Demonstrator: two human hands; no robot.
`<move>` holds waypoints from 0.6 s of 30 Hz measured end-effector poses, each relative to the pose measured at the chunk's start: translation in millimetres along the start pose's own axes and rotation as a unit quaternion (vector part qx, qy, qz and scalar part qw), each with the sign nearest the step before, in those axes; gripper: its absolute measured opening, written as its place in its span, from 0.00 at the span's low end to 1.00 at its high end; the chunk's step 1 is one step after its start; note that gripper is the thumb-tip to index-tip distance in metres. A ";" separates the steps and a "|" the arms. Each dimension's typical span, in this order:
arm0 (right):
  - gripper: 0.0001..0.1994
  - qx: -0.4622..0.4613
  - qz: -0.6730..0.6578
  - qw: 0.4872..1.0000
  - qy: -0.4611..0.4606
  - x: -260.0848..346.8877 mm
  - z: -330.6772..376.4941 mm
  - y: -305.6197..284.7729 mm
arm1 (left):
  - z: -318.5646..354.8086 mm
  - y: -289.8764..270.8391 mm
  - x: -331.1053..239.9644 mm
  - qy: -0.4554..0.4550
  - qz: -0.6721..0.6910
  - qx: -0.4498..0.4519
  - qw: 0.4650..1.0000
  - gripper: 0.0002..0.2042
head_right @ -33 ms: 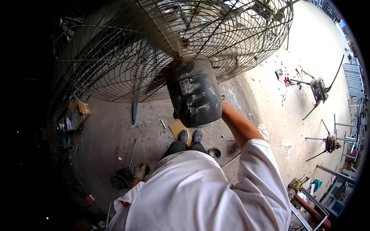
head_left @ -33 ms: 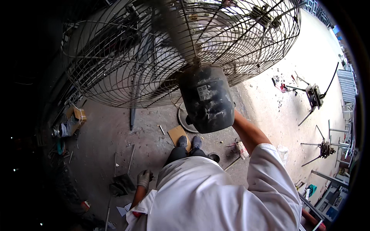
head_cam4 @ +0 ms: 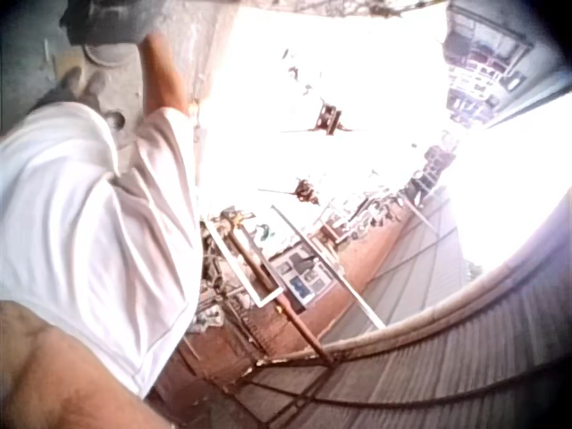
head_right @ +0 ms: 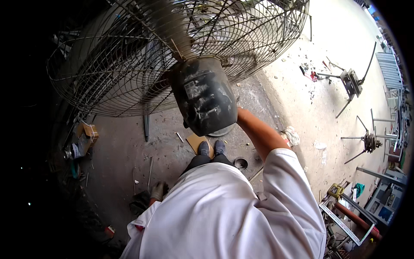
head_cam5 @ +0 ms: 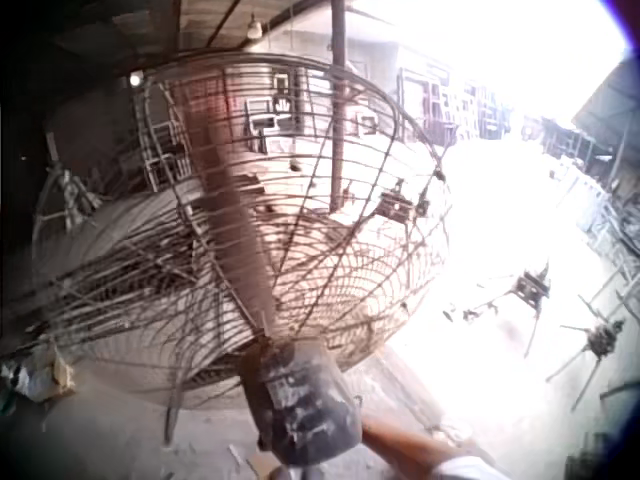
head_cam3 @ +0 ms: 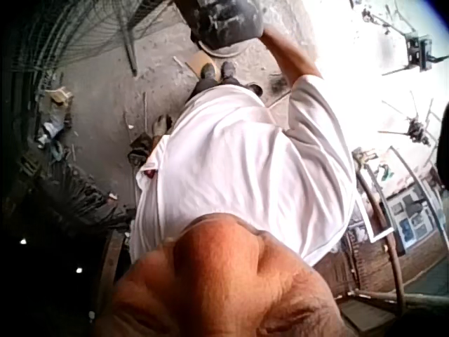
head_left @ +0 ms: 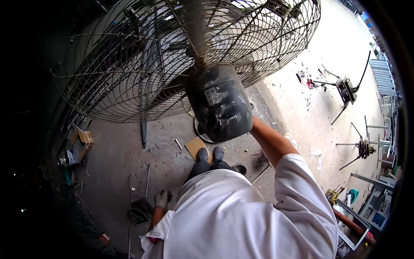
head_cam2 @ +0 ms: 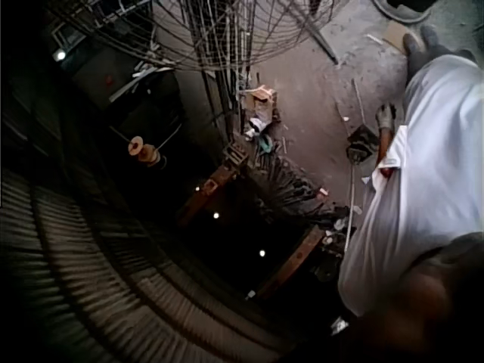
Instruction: The person assembles a window frame by inserting a sash, aligning it, and securing it with a screwdriver. They then test the handle and move the completed unit to a nearby stand.
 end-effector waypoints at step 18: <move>0.20 -0.122 -0.087 0.679 0.718 -210.2 534.6 37.4 | -127.2 111.6 -176.6 -0.023 -0.203 0.069 0.977 0.10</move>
Point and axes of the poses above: each hand's wrist, its own z-axis away from the middle knuckle, its own y-axis out of the palm, x = y × z, the point moved 10 cm from there along -z, towards the middle knuckle, and after that the axes turned 10 degrees about x, right-handed, at the moved point
